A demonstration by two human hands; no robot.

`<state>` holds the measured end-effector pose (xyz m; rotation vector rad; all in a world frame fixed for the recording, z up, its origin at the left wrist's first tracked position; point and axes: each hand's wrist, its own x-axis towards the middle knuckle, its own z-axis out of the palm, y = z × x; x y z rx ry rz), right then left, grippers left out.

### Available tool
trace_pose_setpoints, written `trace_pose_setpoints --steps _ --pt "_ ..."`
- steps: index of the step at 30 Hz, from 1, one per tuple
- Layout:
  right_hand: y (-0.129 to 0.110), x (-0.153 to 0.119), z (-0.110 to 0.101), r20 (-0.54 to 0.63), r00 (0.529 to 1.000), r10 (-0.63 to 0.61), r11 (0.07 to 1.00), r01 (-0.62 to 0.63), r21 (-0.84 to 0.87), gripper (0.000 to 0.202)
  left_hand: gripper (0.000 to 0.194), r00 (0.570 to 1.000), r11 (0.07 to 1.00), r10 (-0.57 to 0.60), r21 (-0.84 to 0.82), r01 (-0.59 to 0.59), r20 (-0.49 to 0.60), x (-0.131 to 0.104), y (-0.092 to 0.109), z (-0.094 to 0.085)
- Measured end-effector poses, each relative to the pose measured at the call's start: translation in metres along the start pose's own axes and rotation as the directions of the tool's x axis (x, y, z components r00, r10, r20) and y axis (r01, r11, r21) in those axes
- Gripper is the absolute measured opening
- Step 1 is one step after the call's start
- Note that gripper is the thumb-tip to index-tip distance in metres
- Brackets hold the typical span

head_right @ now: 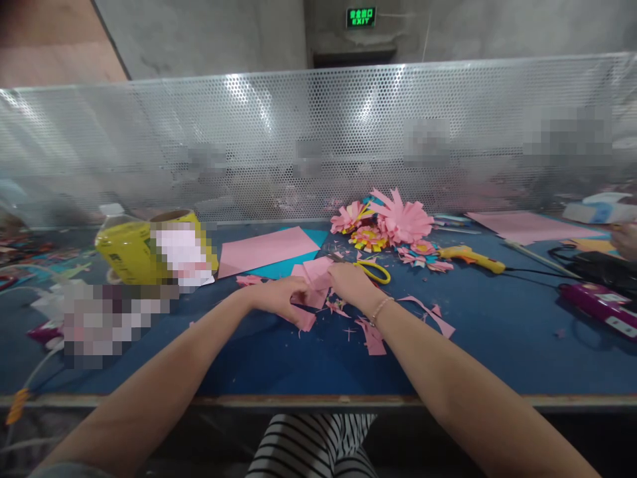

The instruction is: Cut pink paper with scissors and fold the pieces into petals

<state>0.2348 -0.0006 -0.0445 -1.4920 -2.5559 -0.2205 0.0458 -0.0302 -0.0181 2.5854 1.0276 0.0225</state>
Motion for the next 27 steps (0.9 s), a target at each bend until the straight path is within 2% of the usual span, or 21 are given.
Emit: trace_pose_setpoints --steps 5,9,11,14,16,18,22,24,26,27 --pt "0.005 0.001 0.003 -0.085 0.996 -0.01 0.999 0.014 0.044 0.027 0.033 0.999 0.998 -0.029 -0.056 0.031 0.029 0.0 -0.003 0.001" --pt "0.007 0.005 0.005 -0.144 0.99 -0.012 0.991 0.031 0.127 0.026 0.03 1.0 0.981 -0.005 -0.192 0.008 0.02 0.002 -0.005 0.001" --pt "0.008 0.006 0.004 -0.168 0.986 0.012 0.982 0.02 0.188 0.027 0.029 0.999 0.956 -0.002 -0.292 -0.011 -0.041 0.003 -0.006 0.0" --pt "0.006 0.005 0.002 -0.167 0.983 0.072 0.959 -0.023 0.282 0.029 0.028 0.978 0.919 -0.063 -0.393 -0.021 -0.2 0.005 -0.007 0.0" --pt "0.005 0.005 0.001 -0.153 0.983 0.102 0.946 -0.049 0.319 0.028 0.028 0.952 0.915 -0.143 -0.402 0.023 -0.272 0.005 -0.009 -0.001" --pt "0.005 0.006 -0.001 -0.161 0.98 0.116 0.94 -0.056 0.336 0.026 0.028 0.932 0.928 -0.207 -0.362 0.091 -0.297 0.005 -0.013 -0.001" --pt "0.004 0.005 -0.008 -0.146 0.98 0.136 0.94 -0.081 0.331 0.025 0.038 0.936 0.936 -0.309 -0.232 0.267 -0.17 0.005 -0.021 -0.001" --pt "0.003 0.002 -0.015 -0.091 0.983 0.162 0.954 -0.133 0.269 0.024 0.044 0.9 0.905 -0.406 -0.209 0.371 -0.16 0.005 -0.023 -0.002" --pt "0.002 -0.002 -0.021 -0.057 0.977 0.206 0.965 -0.194 0.176 0.023 0.043 0.848 0.885 -0.464 -0.175 0.432 -0.255 0.005 -0.023 -0.002" --pt "0.002 -0.004 -0.024 -0.049 0.972 0.231 0.965 -0.223 0.138 0.022 0.04 0.831 0.892 -0.451 -0.14 0.429 -0.327 0.006 -0.023 -0.002"
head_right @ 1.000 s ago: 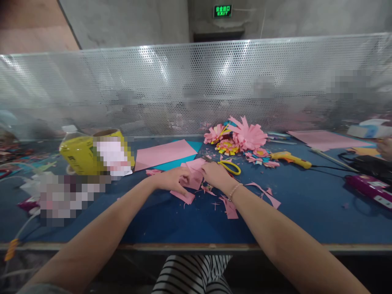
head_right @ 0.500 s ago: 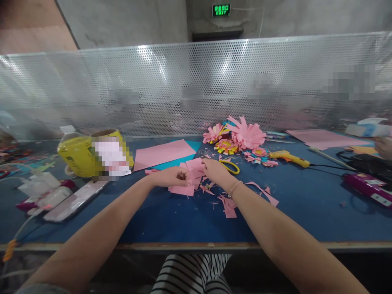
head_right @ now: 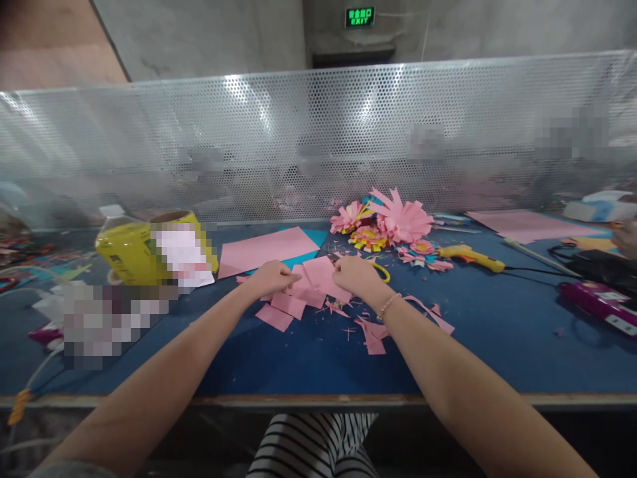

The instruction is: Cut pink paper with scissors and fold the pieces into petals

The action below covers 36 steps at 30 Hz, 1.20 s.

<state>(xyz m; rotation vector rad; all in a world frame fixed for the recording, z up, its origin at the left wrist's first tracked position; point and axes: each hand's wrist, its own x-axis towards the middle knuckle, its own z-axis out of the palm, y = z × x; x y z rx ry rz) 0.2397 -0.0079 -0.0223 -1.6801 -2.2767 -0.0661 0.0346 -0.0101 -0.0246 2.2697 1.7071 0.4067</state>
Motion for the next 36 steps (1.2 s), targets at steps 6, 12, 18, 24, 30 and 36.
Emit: trace_pose_setpoints --steps 6,12,18,24,30,36 --pt "-0.006 -0.007 0.007 -0.085 0.948 -0.305 0.952 0.304 -0.028 0.032 0.038 0.965 0.954 0.254 0.179 -0.24 -0.063 0.001 0.002 0.012" --pt "-0.017 -0.004 0.029 -0.007 0.961 -0.278 0.96 0.278 -0.034 0.039 0.039 0.98 0.975 0.198 0.101 -0.199 0.025 0.003 0.002 0.02" --pt "-0.014 0.001 0.021 -0.056 0.984 -0.169 0.985 0.167 -0.043 0.029 0.04 0.98 0.98 0.194 0.059 -0.191 -0.044 0.005 0.0 0.022" --pt "0.0 0.008 0.012 -0.253 0.965 -0.065 0.975 0.116 0.191 0.034 0.046 0.964 0.965 0.262 -0.015 -0.263 -0.047 0.003 0.0 0.026" --pt "0.003 0.01 0.01 -0.381 0.924 -0.018 0.93 0.155 0.332 0.029 0.075 0.972 0.974 0.222 0.022 -0.224 0.079 -0.004 0.006 0.023" --pt "0.003 0.009 0.01 -0.472 0.882 -0.018 0.908 0.212 0.361 0.029 0.06 0.969 0.971 0.231 0.039 -0.235 0.091 -0.007 0.008 0.019"
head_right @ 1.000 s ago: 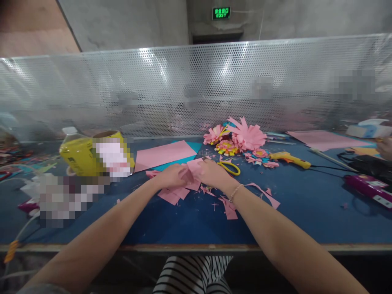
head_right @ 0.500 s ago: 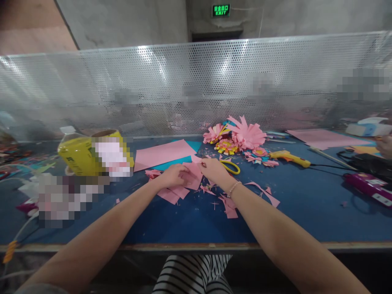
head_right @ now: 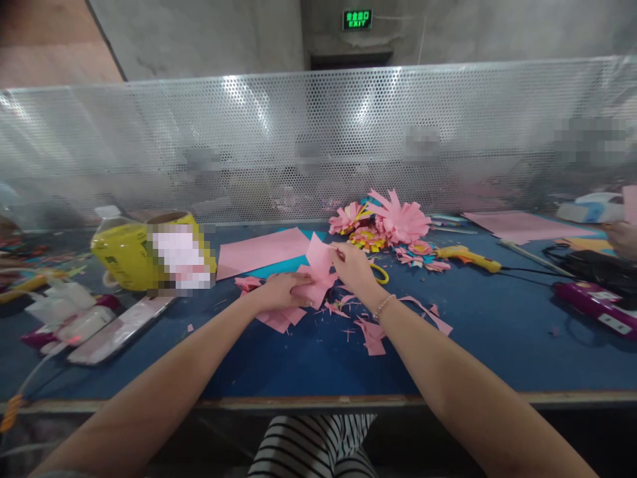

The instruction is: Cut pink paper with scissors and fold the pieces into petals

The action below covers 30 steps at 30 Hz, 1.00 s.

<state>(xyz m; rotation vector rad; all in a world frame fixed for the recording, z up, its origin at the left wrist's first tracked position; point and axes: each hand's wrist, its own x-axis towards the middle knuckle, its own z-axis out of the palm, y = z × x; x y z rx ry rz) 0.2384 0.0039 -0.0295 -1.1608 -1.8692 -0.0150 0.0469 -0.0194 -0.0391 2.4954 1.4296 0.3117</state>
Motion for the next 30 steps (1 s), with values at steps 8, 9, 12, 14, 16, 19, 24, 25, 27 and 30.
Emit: trace_pose_setpoints --steps 8,9,12,14,16,19,24,25,27,30 --pt "-0.001 0.001 -0.007 -0.047 0.996 -0.081 0.997 0.081 -0.001 0.032 0.031 0.977 0.987 0.16 0.022 -0.159 -0.142 0.003 -0.002 -0.002" --pt "-0.001 0.0 -0.007 -0.036 0.993 -0.115 0.993 0.115 -0.009 0.032 0.028 0.972 0.989 0.149 0.009 -0.15 -0.18 0.003 -0.001 -0.005" --pt "-0.001 0.0 -0.005 0.008 0.98 -0.2 0.979 0.2 -0.034 0.031 0.027 0.942 0.99 0.081 -0.085 -0.114 -0.325 0.002 0.002 -0.012" --pt "-0.002 -0.001 -0.003 0.051 0.975 -0.217 0.975 0.219 -0.038 0.028 0.026 0.907 0.97 -0.021 -0.23 -0.084 -0.42 0.002 0.004 -0.016" --pt "-0.004 -0.002 -0.001 0.093 0.975 -0.202 0.979 0.204 -0.015 0.026 0.024 0.883 0.874 -0.175 -0.482 -0.064 -0.435 0.004 0.005 -0.019" --pt "-0.009 -0.003 -0.001 0.13 0.98 -0.15 0.988 0.142 0.066 0.025 0.03 0.893 0.536 -0.336 -0.84 -0.081 -0.3 0.007 0.007 -0.019" --pt "-0.02 -0.006 -0.002 0.103 0.994 -0.038 0.984 0.019 0.179 0.026 0.034 0.948 0.143 -0.28 -0.983 -0.113 -0.15 0.006 0.015 -0.017" --pt "-0.022 -0.007 -0.001 0.102 0.994 -0.031 0.982 0.011 0.188 0.025 0.03 0.959 0.099 -0.254 -0.99 -0.1 -0.122 0.004 0.016 -0.017" --pt "-0.026 -0.008 0.0 0.099 0.995 -0.012 0.985 -0.005 0.172 0.019 0.02 0.977 0.035 -0.203 -0.998 -0.06 -0.066 0.002 0.018 -0.017" --pt "-0.028 -0.008 0.0 0.107 0.994 0.038 0.985 -0.055 0.164 0.016 0.013 0.981 0.035 -0.192 -0.999 0.008 0.001 -0.001 0.017 -0.018"
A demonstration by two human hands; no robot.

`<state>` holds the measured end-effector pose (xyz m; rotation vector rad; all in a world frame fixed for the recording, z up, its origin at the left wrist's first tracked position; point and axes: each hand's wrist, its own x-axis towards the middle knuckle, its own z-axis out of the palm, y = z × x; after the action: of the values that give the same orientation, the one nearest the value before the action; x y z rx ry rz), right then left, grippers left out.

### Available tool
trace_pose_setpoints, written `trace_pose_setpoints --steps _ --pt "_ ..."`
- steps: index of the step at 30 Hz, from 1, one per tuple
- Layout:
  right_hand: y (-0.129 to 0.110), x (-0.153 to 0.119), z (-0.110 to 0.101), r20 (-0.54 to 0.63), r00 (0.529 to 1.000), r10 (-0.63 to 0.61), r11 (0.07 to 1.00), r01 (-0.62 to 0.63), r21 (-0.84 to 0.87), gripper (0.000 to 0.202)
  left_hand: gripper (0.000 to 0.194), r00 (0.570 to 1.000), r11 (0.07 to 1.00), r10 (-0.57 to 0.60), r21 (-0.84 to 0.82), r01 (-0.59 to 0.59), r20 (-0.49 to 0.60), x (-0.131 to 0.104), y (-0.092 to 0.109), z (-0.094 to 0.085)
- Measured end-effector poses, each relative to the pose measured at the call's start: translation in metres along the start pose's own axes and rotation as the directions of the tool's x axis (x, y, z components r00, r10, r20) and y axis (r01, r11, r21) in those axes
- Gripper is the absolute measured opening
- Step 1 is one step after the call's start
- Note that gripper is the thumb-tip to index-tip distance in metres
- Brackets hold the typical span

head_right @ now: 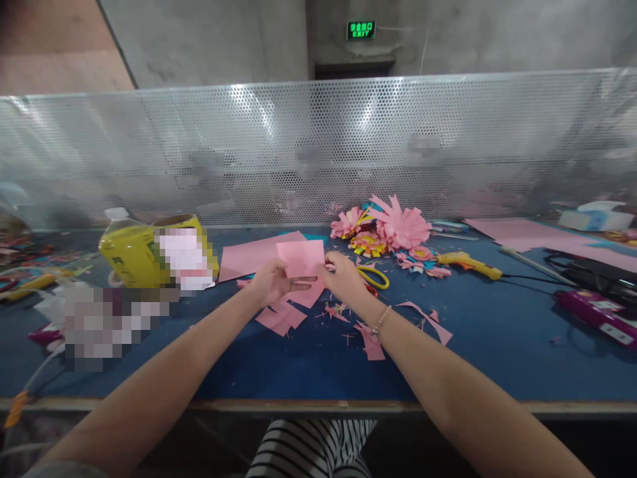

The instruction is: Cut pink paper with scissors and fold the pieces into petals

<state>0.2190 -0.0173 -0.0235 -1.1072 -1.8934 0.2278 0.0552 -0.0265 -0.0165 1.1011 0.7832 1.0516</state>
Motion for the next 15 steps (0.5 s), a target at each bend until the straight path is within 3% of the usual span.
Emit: trace_pose_setpoints --steps 3,6,11,15 --pt "0.003 0.001 -0.001 0.012 0.999 0.036 0.995 -0.037 0.092 0.015 0.018 0.999 0.999 0.021 0.025 -0.02 -0.039 0.002 0.001 -0.004" --pt "0.009 0.003 -0.002 0.005 0.998 0.066 0.982 -0.066 0.179 0.015 0.012 0.994 0.996 0.063 -0.052 -0.068 -0.084 0.006 0.001 -0.007" --pt "0.015 0.005 0.001 0.024 0.996 0.081 0.954 -0.084 0.288 0.01 0.013 0.97 0.991 0.101 -0.064 -0.118 -0.22 0.011 -0.001 -0.007" --pt "0.017 0.006 0.004 0.051 0.996 0.078 0.923 -0.092 0.374 0.011 0.014 0.962 0.984 0.179 0.02 -0.179 -0.204 0.011 -0.002 -0.008"
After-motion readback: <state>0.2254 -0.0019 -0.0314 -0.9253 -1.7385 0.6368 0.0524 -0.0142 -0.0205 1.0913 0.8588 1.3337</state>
